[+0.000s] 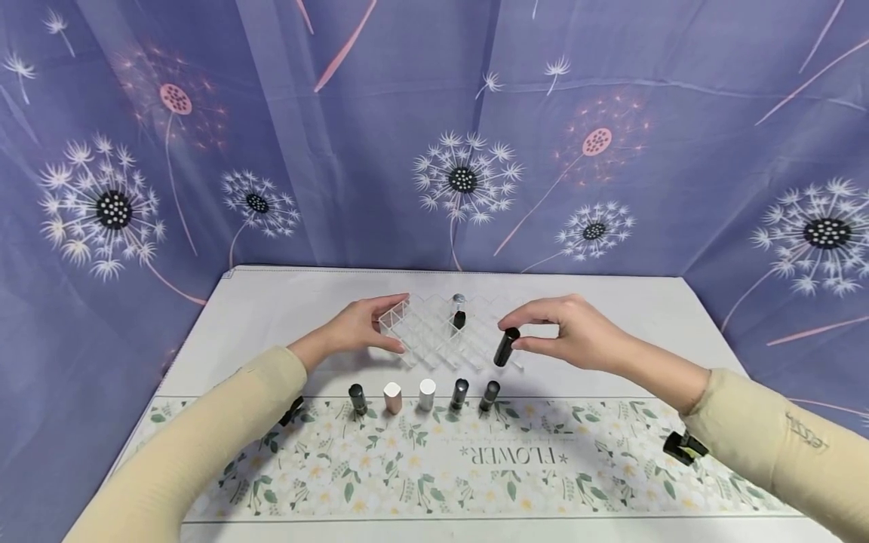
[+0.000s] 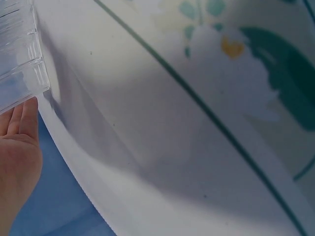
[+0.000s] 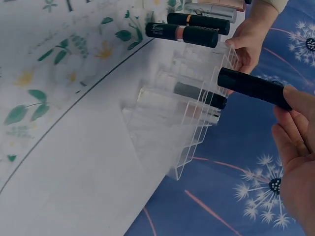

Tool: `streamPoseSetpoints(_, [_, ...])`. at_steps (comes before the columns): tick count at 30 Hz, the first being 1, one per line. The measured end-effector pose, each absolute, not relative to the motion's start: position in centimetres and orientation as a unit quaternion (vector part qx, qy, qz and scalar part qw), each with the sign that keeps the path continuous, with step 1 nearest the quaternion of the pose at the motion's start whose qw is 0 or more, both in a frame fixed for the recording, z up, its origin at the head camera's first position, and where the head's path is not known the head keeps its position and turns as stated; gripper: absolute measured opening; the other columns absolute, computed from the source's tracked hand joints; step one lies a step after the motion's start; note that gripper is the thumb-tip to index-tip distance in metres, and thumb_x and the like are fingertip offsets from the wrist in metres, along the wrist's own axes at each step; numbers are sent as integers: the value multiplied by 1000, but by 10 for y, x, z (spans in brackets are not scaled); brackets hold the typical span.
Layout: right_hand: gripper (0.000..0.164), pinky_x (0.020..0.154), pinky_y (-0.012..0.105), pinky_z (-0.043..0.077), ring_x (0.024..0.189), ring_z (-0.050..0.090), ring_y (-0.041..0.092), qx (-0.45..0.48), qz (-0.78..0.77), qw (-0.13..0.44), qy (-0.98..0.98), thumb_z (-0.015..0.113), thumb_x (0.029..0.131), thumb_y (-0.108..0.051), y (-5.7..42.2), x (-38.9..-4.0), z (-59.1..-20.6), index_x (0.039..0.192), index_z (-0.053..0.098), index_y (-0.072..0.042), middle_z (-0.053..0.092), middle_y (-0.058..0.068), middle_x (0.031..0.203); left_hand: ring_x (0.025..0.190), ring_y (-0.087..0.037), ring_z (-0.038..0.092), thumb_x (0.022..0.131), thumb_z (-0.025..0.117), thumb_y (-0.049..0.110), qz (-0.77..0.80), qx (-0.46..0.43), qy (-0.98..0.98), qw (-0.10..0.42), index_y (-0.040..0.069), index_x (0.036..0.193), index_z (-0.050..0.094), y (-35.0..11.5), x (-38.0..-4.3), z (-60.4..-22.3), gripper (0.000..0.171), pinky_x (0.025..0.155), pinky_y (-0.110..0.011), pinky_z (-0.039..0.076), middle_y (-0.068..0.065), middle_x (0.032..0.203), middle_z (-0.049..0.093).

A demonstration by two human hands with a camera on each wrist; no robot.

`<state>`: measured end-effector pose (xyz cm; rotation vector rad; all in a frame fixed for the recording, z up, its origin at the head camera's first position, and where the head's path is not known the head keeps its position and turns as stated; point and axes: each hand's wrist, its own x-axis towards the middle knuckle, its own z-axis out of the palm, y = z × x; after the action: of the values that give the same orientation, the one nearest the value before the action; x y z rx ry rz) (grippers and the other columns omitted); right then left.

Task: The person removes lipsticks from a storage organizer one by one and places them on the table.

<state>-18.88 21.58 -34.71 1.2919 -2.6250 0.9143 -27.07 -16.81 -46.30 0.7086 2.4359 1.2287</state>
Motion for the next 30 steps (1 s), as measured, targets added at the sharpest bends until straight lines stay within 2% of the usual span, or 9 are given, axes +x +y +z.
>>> streamPoseSetpoints(6, [37, 91, 31, 63, 108, 77, 16, 417, 289, 43, -860, 86, 88, 0, 228, -181, -350, 120, 81, -16, 80, -6, 118, 107, -21, 71, 80, 98, 28, 425, 245, 857, 160, 17, 167, 40, -168, -271, -462, 105, 100, -41, 56, -14, 165, 46])
streamPoseSetpoints(14, [36, 93, 24, 60, 107, 77, 13, 411, 289, 39, -864, 88, 86, -2, 238, -173, -359, 119, 81, -15, 80, -6, 117, 116, -25, 69, 80, 97, 28, 423, 247, 857, 158, 17, 167, 40, -168, -270, -462, 105, 103, -43, 56, -14, 166, 46])
streamPoseSetpoints(18, [37, 93, 23, 60, 107, 77, 13, 407, 298, 35, -863, 87, 86, 0, 240, -170, -365, 119, 80, -16, 80, -5, 117, 113, -24, 70, 80, 98, 27, 425, 247, 856, 157, 17, 167, 40, -168, -269, -462, 105, 101, -42, 57, -14, 165, 46])
streamPoseSetpoints(25, [39, 93, 30, 62, 109, 76, 13, 392, 309, 20, -866, 86, 87, 1, 242, -163, -377, 121, 80, -17, 80, -7, 119, 105, -20, 71, 80, 97, 27, 423, 249, 857, 157, 20, 167, 40, -167, -270, -463, 104, 99, -40, 57, -14, 165, 46])
streamPoseSetpoints(30, [40, 93, 28, 62, 110, 76, 14, 387, 304, 23, -870, 86, 87, 0, 243, -159, -387, 122, 80, -17, 80, -8, 119, 104, -20, 72, 80, 97, 27, 421, 246, 858, 159, 21, 167, 40, -167, -269, -461, 104, 99, -41, 57, -14, 165, 46])
